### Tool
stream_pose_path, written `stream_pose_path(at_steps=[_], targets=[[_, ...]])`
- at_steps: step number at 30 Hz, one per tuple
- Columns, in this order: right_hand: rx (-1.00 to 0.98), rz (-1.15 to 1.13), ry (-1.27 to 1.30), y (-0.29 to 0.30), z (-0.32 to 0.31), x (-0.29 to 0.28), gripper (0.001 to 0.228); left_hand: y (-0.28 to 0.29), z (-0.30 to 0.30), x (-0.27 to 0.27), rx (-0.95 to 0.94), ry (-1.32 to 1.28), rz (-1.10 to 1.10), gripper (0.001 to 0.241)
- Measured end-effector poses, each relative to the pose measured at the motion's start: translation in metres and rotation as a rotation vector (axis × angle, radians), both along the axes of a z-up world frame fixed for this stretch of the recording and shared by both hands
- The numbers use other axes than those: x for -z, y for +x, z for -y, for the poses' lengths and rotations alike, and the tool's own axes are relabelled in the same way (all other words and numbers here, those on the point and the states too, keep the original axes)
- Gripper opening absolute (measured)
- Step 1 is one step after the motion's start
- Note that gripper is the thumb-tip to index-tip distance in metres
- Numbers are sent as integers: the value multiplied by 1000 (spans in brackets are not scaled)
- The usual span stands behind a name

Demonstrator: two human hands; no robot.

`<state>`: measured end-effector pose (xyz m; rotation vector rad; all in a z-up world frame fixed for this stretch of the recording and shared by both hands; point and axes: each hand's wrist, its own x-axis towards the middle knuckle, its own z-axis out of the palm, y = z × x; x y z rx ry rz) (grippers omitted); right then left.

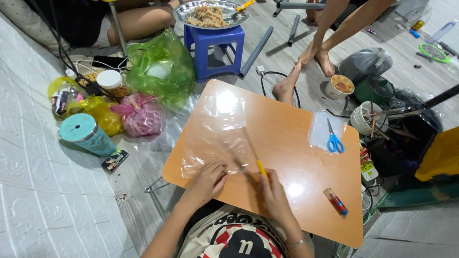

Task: A person is sitting on the floor using a utility knife to cut and prepare clear plastic sheets, which are components for making pipe cleaner flowers.

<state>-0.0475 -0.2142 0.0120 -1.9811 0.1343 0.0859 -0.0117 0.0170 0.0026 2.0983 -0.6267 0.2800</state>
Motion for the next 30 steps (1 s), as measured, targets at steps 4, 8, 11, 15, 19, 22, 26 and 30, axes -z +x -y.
stream_pose_path(at_steps=[4, 8, 11, 15, 19, 22, 26, 30], targets=[[107, 109, 0, -9, 32, 35, 38, 5, 3, 8, 16, -6, 55, 9], [204, 193, 5, -11, 36, 37, 32, 10, 17, 11, -51, 120, 120, 10], [173, 176, -87, -14, 28, 27, 32, 11, 26, 1, -10, 106, -80, 11], [126, 160, -186, -15, 24, 22, 34, 19, 35, -2, -12, 107, -377, 17], [142, 203, -120, -13, 28, 25, 34, 31, 41, -9, 37, 38, -544, 20], [149, 216, -63, -12, 31, 29, 33, 31, 43, -17, 92, 8, -574, 22], [133, 210, -60, -12, 30, 28, 33, 29, 47, -13, 50, 102, -481, 26], [167, 229, -102, -12, 27, 24, 34, 19, 47, -8, -21, 202, -253, 35]])
